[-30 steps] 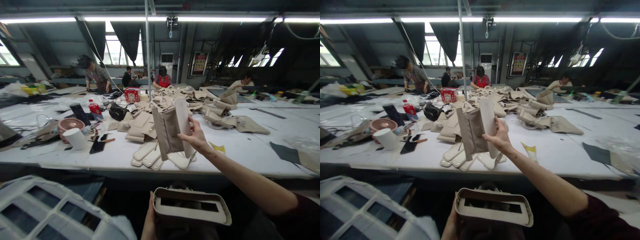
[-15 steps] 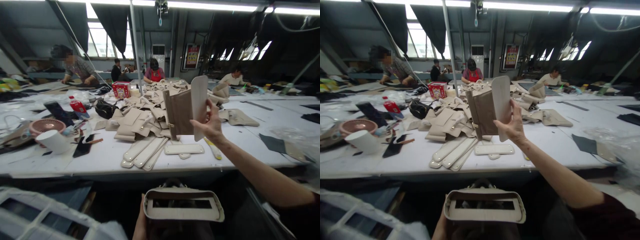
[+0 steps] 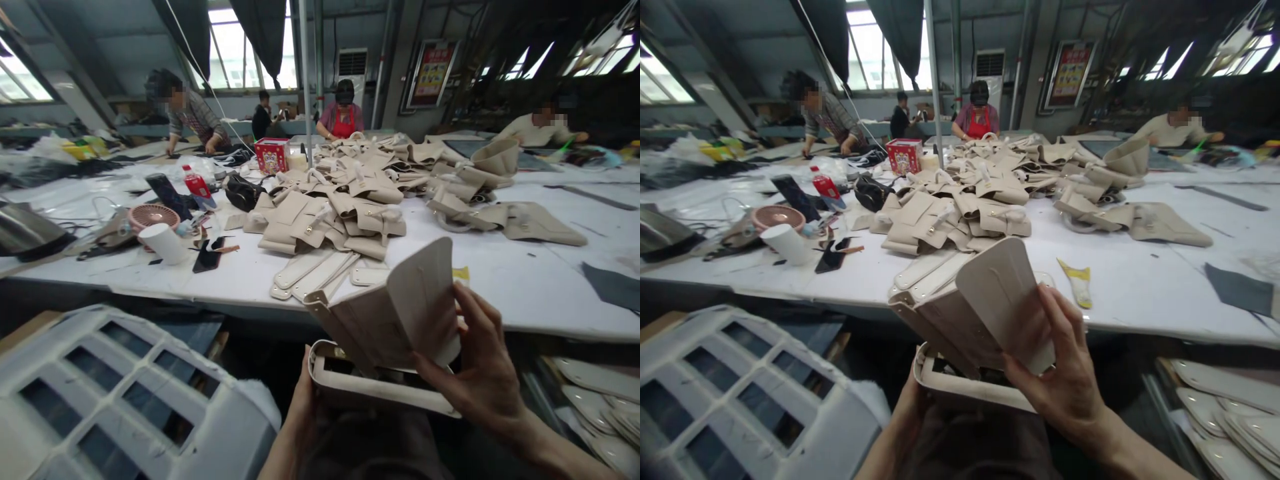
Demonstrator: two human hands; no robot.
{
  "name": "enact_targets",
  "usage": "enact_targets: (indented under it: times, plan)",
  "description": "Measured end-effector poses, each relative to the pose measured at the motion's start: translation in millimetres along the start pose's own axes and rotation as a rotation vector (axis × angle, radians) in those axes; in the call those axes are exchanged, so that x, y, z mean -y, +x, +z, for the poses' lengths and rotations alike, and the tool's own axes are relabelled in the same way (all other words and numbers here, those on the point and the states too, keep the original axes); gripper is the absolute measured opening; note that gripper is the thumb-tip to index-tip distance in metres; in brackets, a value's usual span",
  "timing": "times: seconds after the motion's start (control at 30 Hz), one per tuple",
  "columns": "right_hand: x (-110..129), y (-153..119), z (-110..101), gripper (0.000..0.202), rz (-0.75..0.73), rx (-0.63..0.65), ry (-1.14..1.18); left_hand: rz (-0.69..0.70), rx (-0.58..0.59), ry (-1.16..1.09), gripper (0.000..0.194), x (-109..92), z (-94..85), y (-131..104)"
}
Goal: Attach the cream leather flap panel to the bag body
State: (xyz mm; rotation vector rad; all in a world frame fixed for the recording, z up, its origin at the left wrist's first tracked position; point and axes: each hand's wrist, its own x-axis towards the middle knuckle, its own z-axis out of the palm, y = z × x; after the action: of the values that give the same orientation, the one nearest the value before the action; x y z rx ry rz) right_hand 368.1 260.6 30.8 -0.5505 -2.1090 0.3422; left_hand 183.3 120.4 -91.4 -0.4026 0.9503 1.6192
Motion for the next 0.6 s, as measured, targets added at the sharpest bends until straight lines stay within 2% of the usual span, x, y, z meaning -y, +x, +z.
enact_targets:
  times: [0.07,0.13,0.23,0.37,0.47,0.6]
  plan:
    - [5,-11,7,0.088,-0.009,-0.038,-0.047,0.026,-0.061,0.051,0.065,-1,-1.5,0]
    - [5,-22,14,0.089,-0.105,-0.048,-0.129,0.064,-0.114,0.079,0.063,-1,-2.6,0]
    - [-3,-37,15,0.087,-0.247,0.013,-0.192,0.078,-0.136,0.032,0.061,-1,-3.3,2]
    - [-18,-48,1,0.08,-0.375,0.171,-0.322,0.021,-0.047,0.057,0.065,0,-6.3,1]
    - [-22,-50,-9,0.073,-0.401,0.315,-0.438,0.008,0.034,0.079,0.069,2,-11.0,-1]
    - [-16,-46,-5,0.075,-0.382,0.538,-0.37,0.043,0.012,0.093,0.064,5,-15.7,0]
